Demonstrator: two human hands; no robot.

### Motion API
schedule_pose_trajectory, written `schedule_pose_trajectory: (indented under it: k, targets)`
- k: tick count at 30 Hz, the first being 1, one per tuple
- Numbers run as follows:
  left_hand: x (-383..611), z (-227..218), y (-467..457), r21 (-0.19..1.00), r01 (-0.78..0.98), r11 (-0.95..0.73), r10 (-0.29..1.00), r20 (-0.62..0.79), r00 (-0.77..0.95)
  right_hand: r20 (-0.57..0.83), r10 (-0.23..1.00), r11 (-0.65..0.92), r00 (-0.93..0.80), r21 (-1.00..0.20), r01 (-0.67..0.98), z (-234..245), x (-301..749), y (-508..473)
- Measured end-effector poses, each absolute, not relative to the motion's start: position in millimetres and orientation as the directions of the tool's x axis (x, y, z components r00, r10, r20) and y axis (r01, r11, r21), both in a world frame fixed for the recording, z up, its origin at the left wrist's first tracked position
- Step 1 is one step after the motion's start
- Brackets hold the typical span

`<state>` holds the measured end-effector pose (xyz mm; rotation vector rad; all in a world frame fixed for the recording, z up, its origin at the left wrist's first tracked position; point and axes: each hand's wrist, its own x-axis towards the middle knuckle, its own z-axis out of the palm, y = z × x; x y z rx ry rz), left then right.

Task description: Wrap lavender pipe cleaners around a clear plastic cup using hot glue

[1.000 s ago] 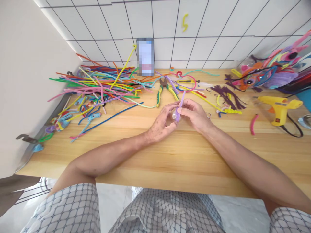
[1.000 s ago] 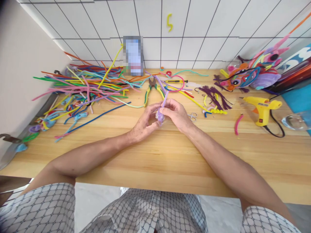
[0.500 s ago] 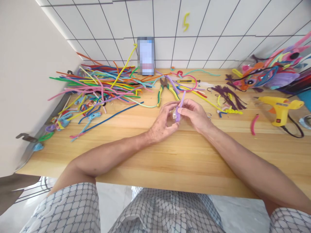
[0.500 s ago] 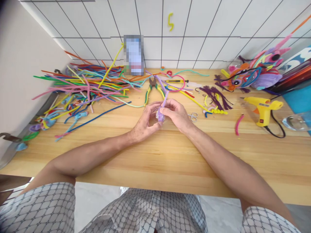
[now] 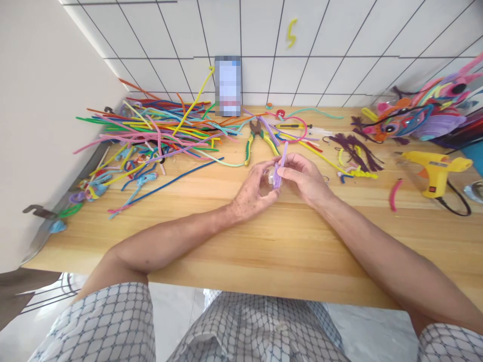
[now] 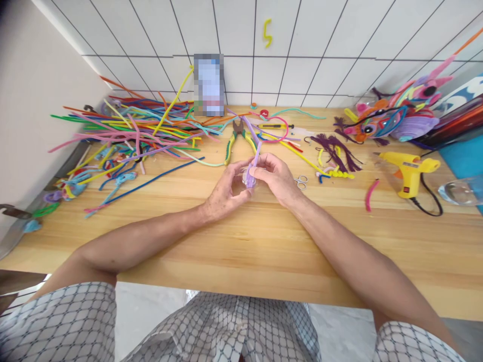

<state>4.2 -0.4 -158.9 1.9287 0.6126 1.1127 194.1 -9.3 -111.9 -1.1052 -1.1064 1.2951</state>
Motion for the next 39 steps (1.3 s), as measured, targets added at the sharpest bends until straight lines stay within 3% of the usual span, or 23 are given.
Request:
schedule_pose_trajectory:
  k: [7, 17, 27, 39]
  targets:
    - [3.0, -156.5, -0.1, 0.831, -0.002, -0.556, 0.722, 0.484, 0.495, -0.038, 0.999, -0.04, -0.018, -0.987, -0.158, -110.3, 194.8, -9.4]
    - [2.6, -153.7, -1.3, 0.939, -0.056, -0.34, 0.824, 0.326, 0.463, 0.011, 0.995, 0.004, -0.102, -0.997, -0.076, -109.7, 193.5, -13.0]
    - [3.1, -158.9, 1.3, 0.908, 0.012, -0.42, 0.797, 0.362, 0.483, 0.006, 0.997, 0.002, -0.076, -0.998, -0.057, -108.5, 194.3, -14.8]
    - [1.9, -154.7, -1.1, 0.87, 0.055, -0.489, 0.774, 0.404, 0.488, -0.028, 0.999, -0.031, -0.025, -0.988, -0.153, -113.1, 194.2, -11.6]
